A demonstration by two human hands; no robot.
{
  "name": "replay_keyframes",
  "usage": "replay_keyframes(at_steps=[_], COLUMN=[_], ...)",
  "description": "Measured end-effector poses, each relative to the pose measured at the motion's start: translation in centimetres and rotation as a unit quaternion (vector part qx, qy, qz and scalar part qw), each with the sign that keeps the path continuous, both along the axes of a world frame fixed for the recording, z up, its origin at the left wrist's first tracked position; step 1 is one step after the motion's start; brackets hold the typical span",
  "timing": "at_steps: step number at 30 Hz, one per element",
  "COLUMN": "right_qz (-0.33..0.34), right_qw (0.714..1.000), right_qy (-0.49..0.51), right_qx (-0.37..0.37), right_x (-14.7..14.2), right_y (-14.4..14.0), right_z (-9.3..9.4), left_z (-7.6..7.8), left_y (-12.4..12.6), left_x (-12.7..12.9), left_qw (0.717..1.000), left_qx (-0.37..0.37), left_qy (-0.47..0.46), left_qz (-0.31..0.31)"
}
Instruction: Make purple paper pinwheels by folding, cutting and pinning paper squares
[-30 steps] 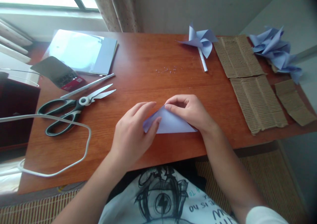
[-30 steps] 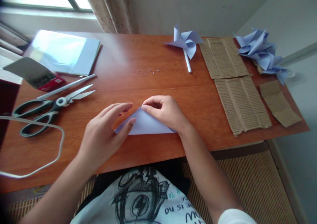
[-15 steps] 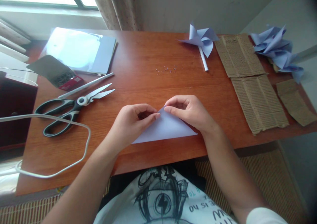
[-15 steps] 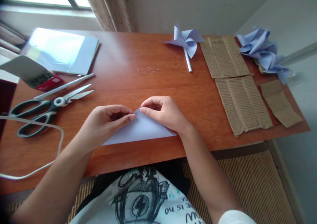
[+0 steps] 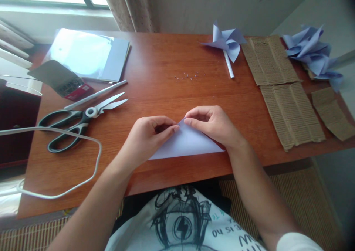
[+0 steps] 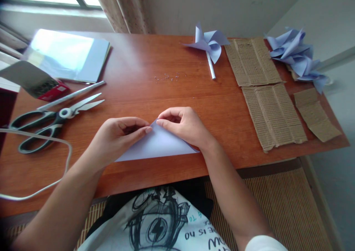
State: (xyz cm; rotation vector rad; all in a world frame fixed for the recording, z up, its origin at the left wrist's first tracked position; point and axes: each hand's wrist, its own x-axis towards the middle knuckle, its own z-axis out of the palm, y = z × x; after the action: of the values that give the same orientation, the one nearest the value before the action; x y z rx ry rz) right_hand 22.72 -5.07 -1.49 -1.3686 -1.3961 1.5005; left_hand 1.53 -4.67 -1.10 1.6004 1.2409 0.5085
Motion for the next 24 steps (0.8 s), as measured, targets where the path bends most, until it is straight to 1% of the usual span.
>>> replay_keyframes(at_steps=[10,24], right_qz=[0.008,0.008], right_qw=[1.000,1.000], right_qy=[-0.004,0.003], right_qx=[0.010,0.011], right_x=[0.09,0.08], right_y=[0.01,-0.01], right_z=[-0.05,-0.12], left_z=[0.03,-0.12], left_y=[0.07,-0.01], left_x=[-0.02,-0.02], left_qw=[1.000,1.000], left_qx=[0.011,0.006], left_qy=[0.007,0.003], left_qz=[-0.009,-0.002])
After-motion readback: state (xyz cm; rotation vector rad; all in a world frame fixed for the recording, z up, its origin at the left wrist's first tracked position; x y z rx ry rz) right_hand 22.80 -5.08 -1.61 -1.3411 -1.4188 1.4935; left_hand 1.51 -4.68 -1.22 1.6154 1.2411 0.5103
